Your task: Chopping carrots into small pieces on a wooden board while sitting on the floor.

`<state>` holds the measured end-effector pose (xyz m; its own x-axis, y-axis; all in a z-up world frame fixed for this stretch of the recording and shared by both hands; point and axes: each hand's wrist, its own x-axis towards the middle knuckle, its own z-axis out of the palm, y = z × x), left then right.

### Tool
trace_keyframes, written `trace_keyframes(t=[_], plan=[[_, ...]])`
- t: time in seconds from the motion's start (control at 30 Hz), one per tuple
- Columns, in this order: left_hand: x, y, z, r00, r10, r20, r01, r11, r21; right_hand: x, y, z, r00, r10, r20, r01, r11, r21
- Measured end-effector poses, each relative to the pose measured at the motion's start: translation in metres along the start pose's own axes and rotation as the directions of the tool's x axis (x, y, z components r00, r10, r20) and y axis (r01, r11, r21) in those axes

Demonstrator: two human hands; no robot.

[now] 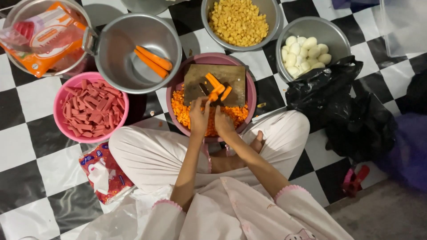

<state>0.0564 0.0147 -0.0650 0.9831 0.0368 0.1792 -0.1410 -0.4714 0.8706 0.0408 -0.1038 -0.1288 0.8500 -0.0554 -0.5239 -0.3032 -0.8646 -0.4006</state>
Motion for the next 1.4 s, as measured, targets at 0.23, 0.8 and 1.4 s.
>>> trace_keyframes(t=[0.23,0.8,1.4], plan=[[0.010,-0.020,-0.004,0.994,-0.038,0.102,0.033,0.998,0.049,-0.010,-0.015,-0.014,0.999,0.026,0.023,-0.025,0.997,-0.068],[0.004,-0.075,-0.003,0.972,-0.217,0.087,0.221,0.974,-0.042,-0.046,0.010,-0.036,0.982,-0.083,-0.170,0.080,0.996,-0.028],[0.078,-0.089,-0.014,0.705,-0.361,0.611,0.629,0.715,-0.304,-0.009,0.004,-0.007,1.000,-0.021,0.005,0.021,1.000,0.008]])
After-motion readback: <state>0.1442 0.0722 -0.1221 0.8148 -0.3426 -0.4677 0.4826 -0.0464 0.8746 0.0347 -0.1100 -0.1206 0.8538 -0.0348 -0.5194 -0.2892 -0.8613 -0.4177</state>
